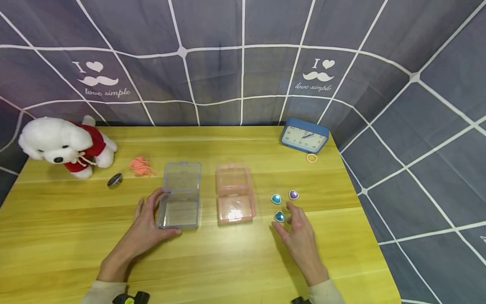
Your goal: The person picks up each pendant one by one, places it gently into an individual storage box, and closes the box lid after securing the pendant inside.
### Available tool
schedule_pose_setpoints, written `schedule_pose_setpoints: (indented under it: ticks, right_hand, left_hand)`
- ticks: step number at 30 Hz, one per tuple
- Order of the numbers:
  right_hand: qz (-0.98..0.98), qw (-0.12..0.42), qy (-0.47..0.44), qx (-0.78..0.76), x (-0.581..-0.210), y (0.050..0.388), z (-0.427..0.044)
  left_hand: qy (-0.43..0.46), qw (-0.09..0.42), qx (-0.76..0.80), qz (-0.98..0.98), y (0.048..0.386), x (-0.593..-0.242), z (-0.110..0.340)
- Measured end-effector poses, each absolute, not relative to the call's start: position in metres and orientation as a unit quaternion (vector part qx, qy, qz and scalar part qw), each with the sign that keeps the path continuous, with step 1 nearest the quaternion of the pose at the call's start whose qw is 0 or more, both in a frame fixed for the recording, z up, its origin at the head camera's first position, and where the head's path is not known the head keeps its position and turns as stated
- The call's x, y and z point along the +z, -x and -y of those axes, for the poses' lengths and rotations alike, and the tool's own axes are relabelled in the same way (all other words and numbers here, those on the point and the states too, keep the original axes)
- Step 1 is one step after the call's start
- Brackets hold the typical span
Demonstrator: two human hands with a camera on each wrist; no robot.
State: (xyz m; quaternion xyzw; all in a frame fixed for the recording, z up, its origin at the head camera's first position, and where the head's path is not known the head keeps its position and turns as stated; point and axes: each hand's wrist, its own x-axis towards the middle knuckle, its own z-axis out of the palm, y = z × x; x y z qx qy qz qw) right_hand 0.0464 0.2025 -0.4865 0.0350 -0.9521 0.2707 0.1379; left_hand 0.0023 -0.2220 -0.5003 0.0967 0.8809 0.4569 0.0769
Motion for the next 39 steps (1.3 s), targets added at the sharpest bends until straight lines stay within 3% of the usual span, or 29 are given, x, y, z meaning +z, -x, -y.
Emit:
schedule_pose_setpoints:
  ticks: [17, 31, 39]
  right_hand:
    - [0.946, 0.143, -0.024, 0.291, -0.5, -0.045, -0.205]
    - [0.945, 0.143, -0.016, 0.292, -0.502, -0.042, -0.201]
    - [0.949, 0.149, -0.019, 0.278, -0.503, -0.04, -0.201]
  left_hand:
    - [-0.117, 0.052, 0.46, -0.878, 0.002, -0.503, 0.221]
    - [-0.087, 0.079, 0.469, -0.875, -0.004, -0.5, 0.224]
    - [-0.094, 0.066, 0.464, -0.878, -0.003, -0.5, 0.224]
